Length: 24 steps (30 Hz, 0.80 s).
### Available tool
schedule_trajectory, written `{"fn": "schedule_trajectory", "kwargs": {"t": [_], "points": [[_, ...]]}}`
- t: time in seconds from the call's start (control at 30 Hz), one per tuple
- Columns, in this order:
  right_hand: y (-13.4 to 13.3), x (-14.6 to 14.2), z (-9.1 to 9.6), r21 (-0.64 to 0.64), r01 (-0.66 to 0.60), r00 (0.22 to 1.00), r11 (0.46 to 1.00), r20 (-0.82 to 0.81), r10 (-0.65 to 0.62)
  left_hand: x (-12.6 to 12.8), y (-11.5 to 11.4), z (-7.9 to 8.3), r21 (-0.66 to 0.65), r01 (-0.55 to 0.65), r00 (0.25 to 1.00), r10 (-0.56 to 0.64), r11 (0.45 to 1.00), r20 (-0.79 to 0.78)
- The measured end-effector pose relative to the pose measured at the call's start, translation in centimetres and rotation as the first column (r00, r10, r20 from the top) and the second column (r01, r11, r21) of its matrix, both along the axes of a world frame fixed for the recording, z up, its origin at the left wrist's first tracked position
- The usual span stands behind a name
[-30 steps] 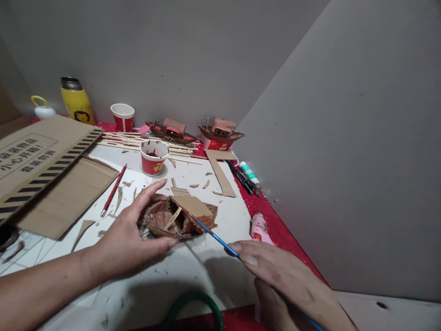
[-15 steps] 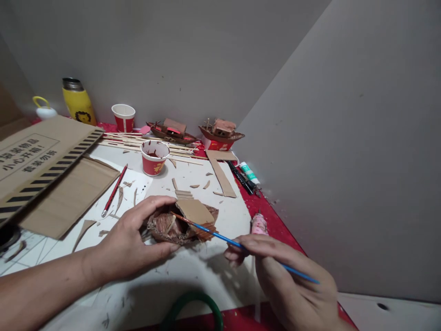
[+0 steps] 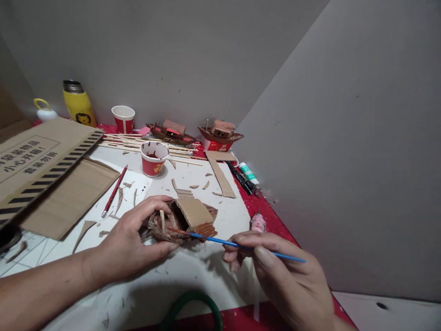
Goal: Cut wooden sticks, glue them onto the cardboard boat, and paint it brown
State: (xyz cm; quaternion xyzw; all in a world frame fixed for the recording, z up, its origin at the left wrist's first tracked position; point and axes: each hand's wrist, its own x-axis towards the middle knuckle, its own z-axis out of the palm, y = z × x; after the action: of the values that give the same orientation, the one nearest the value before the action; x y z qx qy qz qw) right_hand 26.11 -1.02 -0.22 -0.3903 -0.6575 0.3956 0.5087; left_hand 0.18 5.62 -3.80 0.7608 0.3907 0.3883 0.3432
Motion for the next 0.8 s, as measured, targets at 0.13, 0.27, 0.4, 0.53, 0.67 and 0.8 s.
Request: {"fn": "schedule_trajectory", "kwargs": {"t": [0.13,0.27,0.4,0.53,0.67,0.8], "points": [[-0.4,0.2,-0.1,0.082,0.003,1.0,0.997,0.004,-0.004,-0.1,0.0,-0.1,0.007,0.002,1.0,-0.002,1.0,-0.001],[-0.5,0.5,-0.4,0.132,0.017,1.0,0.991,-0.01,-0.016,-0.1,0.0,-0.1,0.004,0.015,1.0,-0.015,1.0,-0.009],[-0.4,0.7,-0.5,0.155,0.02,1.0,0.988,0.02,-0.023,-0.1,0.1,-0.1,-0.054,0.027,0.999,-0.028,0.998,-0.019],[-0.4,0.7,-0.3,0.161,0.037,0.997,0.986,0.063,-0.047,-0.3,0.3,0.1,-0.108,0.073,0.996,-0.079,0.991,-0.051],[-0.4,1.0,0.1,0.19,0.053,0.994,0.98,0.084,-0.07,-0.7,0.2,0.8,-0.118,0.101,0.988,-0.113,0.988,-0.102],[-0.7,1.4,0.3,0.209,0.122,0.983,0.97,0.111,-0.148,-1.5,-0.4,1.9,-0.292,0.09,0.98,-0.137,0.952,-0.144]]}}
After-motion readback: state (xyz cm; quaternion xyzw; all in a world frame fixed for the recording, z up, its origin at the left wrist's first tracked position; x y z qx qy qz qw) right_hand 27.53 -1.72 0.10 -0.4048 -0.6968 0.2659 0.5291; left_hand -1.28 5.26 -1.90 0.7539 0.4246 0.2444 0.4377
